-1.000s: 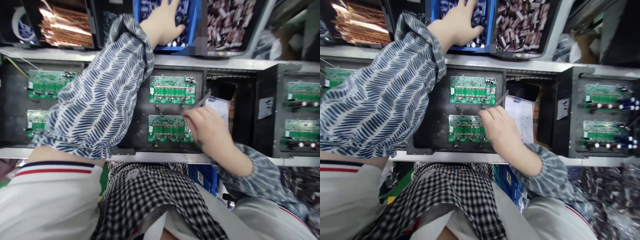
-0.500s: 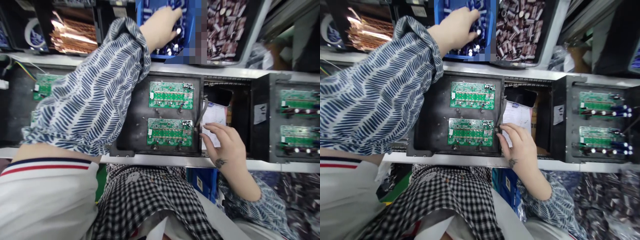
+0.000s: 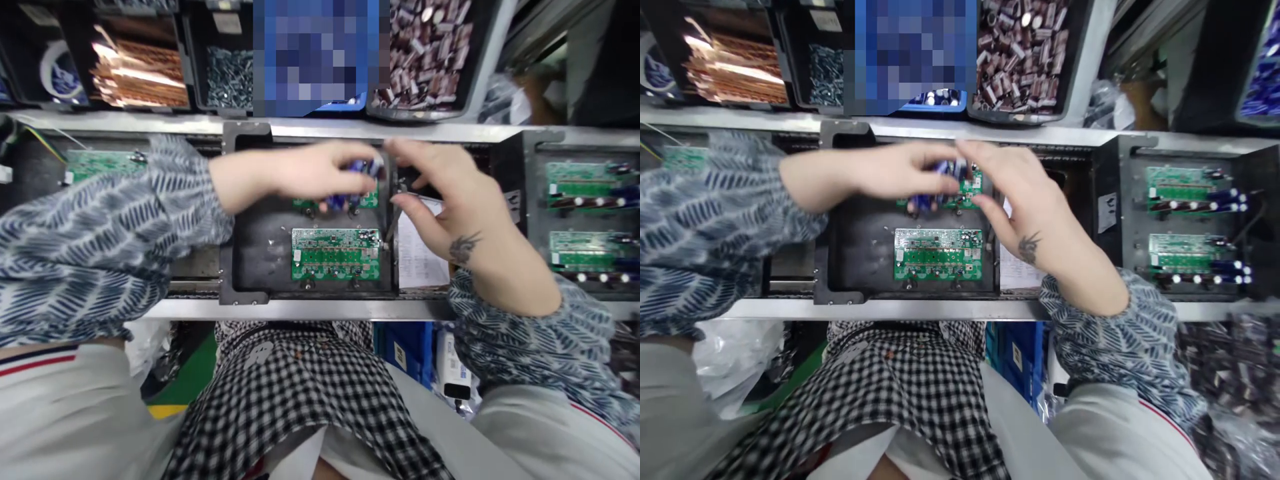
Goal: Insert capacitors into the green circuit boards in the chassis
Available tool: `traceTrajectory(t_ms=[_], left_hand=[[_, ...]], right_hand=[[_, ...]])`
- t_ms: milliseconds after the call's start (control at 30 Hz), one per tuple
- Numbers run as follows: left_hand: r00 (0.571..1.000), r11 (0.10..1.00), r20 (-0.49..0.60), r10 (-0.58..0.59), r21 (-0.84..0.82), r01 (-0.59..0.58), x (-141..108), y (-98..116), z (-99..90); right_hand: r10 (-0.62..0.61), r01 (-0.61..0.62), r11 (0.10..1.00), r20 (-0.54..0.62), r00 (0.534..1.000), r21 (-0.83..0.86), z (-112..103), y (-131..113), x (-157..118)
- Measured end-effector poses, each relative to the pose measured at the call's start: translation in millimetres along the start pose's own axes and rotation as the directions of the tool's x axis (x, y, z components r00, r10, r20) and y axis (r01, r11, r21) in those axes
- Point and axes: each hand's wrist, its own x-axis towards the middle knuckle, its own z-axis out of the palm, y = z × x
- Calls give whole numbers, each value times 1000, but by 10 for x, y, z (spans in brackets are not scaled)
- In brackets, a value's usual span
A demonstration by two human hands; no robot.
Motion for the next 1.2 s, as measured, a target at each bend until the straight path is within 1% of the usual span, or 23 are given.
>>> traceTrajectory(t_ms=[33,67,100,167,200,267,300,367,400,433,500,567,633,767,833,933,1067,1133,1200], left_hand=[[998,988,14,-66,-141,68,-136,-11,184],[992,953,28,-122,-277,125,-252,-24,351],[986,899,55,-159,-405,168,-345,-35,497],[975,761,126,-183,-610,222,-451,-39,720],[971,687,155,-181,-687,238,-465,-29,797],[964,562,182,-196,-784,262,-431,9,890],[959,514,186,-214,-813,272,-394,30,914],[949,441,194,-247,-850,288,-311,54,934],[946,412,203,-253,-862,296,-274,50,937],[942,387,216,-256,-870,305,-244,35,938],[931,341,249,-266,-879,333,-208,-24,936],[914,298,284,-289,-881,368,-197,-94,929],[899,257,312,-307,-882,394,-199,-146,919],[895,190,357,-268,-891,412,-203,-187,907],[899,157,349,-264,-904,397,-204,-197,912],[897,127,327,-296,-918,377,-208,-212,925],[900,152,298,-319,-921,358,-218,-209,924],[901,159,282,-329,-924,347,-215,-201,921],[897,151,262,-356,-931,332,-208,-195,924]], right_hand=[[-61,58,997,34,998,58,5,-21,13],[-95,86,989,72,993,121,8,-51,9],[-104,82,980,114,988,182,6,-83,-9],[-74,21,961,183,980,276,-20,-122,-52],[-44,-20,950,196,980,312,-37,-115,-65],[62,-108,930,141,988,352,-48,-29,-62],[143,-166,927,93,985,336,-33,46,-49],[292,-289,928,25,956,233,43,234,-15],[340,-340,928,29,940,151,99,331,-1],[369,-373,926,63,927,55,161,419,9],[391,-378,919,144,909,-109,281,548,20],[404,-365,907,193,894,-208,370,608,30],[428,-369,891,216,877,-265,417,614,52],[463,-356,861,267,845,-364,423,575,125],[458,-336,859,284,842,-387,414,558,152],[445,-319,863,290,847,-392,422,543,158],[443,-345,866,235,865,-362,485,545,116],[426,-352,882,211,880,-314,491,520,78],[374,-335,916,168,912,-220,444,438,22]])
